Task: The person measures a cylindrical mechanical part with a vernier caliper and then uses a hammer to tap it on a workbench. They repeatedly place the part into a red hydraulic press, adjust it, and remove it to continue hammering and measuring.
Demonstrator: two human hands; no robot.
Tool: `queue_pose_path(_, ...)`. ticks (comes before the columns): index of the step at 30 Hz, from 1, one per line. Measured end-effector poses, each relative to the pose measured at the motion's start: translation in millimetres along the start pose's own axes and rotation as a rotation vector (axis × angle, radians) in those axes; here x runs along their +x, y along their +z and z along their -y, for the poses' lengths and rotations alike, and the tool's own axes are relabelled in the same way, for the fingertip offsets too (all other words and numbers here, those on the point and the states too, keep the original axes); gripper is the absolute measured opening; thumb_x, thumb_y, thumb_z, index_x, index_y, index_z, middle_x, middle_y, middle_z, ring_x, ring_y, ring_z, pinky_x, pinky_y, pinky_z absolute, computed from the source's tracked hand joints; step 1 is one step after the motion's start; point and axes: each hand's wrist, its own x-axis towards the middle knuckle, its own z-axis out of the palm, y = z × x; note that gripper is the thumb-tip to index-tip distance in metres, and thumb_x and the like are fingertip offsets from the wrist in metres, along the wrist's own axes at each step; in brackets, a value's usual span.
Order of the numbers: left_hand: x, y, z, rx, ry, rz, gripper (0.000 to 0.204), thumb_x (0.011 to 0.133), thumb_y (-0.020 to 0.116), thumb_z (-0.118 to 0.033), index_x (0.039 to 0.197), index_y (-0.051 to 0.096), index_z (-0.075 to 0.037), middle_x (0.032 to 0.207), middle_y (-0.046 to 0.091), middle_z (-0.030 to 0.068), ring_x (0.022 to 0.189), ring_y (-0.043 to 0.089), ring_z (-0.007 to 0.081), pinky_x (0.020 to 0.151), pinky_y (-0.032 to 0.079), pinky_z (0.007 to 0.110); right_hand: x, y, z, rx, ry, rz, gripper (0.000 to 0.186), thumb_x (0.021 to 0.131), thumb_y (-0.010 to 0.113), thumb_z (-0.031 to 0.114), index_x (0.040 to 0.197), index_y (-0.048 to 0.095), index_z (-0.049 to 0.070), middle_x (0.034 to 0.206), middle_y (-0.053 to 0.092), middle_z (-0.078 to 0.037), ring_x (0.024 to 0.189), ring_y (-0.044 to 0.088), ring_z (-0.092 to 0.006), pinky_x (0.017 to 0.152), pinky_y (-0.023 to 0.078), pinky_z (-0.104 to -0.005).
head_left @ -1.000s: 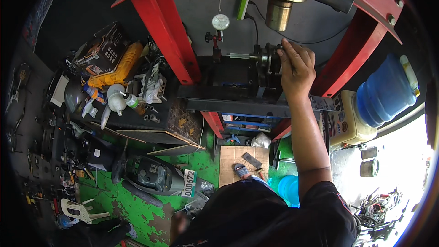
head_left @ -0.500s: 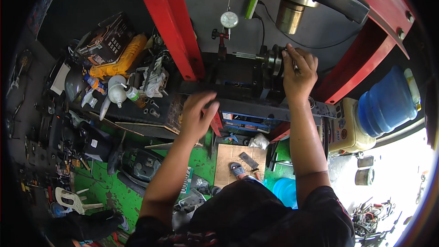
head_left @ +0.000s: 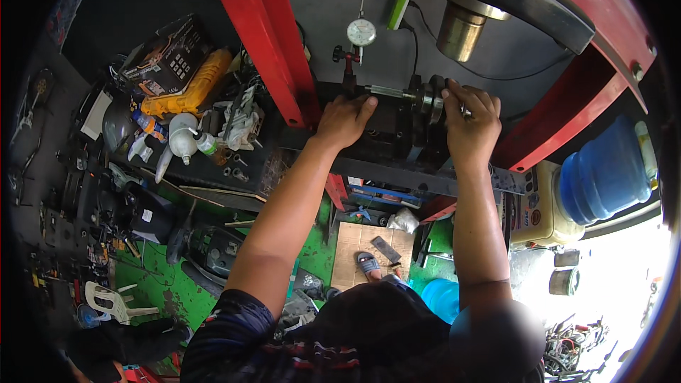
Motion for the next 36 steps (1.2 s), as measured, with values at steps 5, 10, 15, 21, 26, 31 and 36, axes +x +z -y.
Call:
queue_pose_path(5, 0.0, 5.6, -0.7, 0.000, -0.053, -0.021, 0.080, 0.107, 0.020, -0.067, 0.133, 0.069, -0.010, 0.118, 0.072, 0.0226, 0.118, 0.061, 0.0431, 0.103, 0.045, 0.054, 1.5, -12.7, 17.1, 0.101, -0.037, -0.136, 0.019, 0.084, 0.083, 0.005, 0.102, 0.082, 0.010, 0.094, 0.074, -0.003, 0.089, 0.062, -0.0205, 0.081, 0.051, -0.0337)
queue_pose_path(10, 0.7, 8.7, -0.1, -0.066, -0.078, -0.037, 0.081, 0.106, 0.019, -0.069, 0.133, 0.070, -0.011, 0.118, 0.072, 0.0234, 0.120, 0.060, 0.0442, 0.104, 0.045, 0.054, -4.4, -5.3, -3.5, -0.004, -0.025, 0.019, 0.023, 0.082, 0.084, 0.003, 0.104, 0.081, 0.008, 0.095, 0.074, -0.004, 0.088, 0.061, -0.0195, 0.077, 0.052, -0.0326)
queue_pose_path(15, -2.2, 6.1, -3.2, -0.088, -0.145, -0.041, 0.080, 0.106, 0.019, -0.069, 0.131, 0.071, -0.013, 0.121, 0.070, 0.0246, 0.121, 0.060, 0.0457, 0.105, 0.046, 0.055, -3.2, -15.9, 17.2, 0.095, -0.007, -0.095, 0.025, 0.080, 0.084, 0.000, 0.105, 0.082, 0.008, 0.093, 0.074, -0.004, 0.089, 0.062, -0.0201, 0.081, 0.051, -0.0330)
queue_pose_path(21, -0.4, -0.4, -7.5, -0.152, -0.183, 0.005, 0.084, 0.104, 0.017, -0.073, 0.125, 0.075, -0.016, 0.121, 0.068, 0.0287, 0.121, 0.059, 0.0498, 0.107, 0.045, 0.056, -7.5, -6.2, 4.6, 0.011, 0.029, 0.027, 0.023, 0.083, 0.083, 0.001, 0.104, 0.082, 0.009, 0.094, 0.075, -0.004, 0.089, 0.063, -0.0194, 0.082, 0.051, -0.0328)
queue_pose_path(26, -0.5, -2.3, -10.1, -0.134, -0.218, 0.002, 0.085, 0.103, 0.017, -0.074, 0.124, 0.076, -0.016, 0.119, 0.070, 0.0274, 0.120, 0.060, 0.0500, 0.105, 0.046, 0.056, -8.0, -17.3, 16.3, 0.100, 0.121, 0.032, 0.022, 0.085, 0.082, 0.005, 0.106, 0.082, 0.010, 0.097, 0.075, -0.004, 0.089, 0.063, -0.0177, 0.083, 0.051, -0.0323)
queue_pose_path(31, -0.3, -0.6, -6.5, -0.145, -0.221, 0.004, 0.086, 0.103, 0.017, -0.076, 0.124, 0.075, -0.016, 0.116, 0.072, 0.0246, 0.119, 0.061, 0.0495, 0.105, 0.046, 0.056, -0.8, -19.8, 19.5, 0.073, 0.033, -0.034, 0.023, 0.085, 0.083, 0.007, 0.108, 0.082, 0.010, 0.098, 0.075, -0.005, 0.090, 0.063, -0.0172, 0.083, 0.052, -0.0319)
queue_pose_path(36, 2.2, -3.4, -11.1, -0.162, -0.237, 0.044, 0.086, 0.102, 0.018, -0.076, 0.123, 0.076, -0.016, 0.117, 0.072, 0.0235, 0.120, 0.061, 0.0490, 0.105, 0.046, 0.056, -5.3, -10.4, 2.2, -0.011, 0.076, 0.122, 0.022, 0.085, 0.083, 0.008, 0.107, 0.082, 0.009, 0.099, 0.076, -0.005, 0.090, 0.064, -0.0172, 0.082, 0.053, -0.0318)
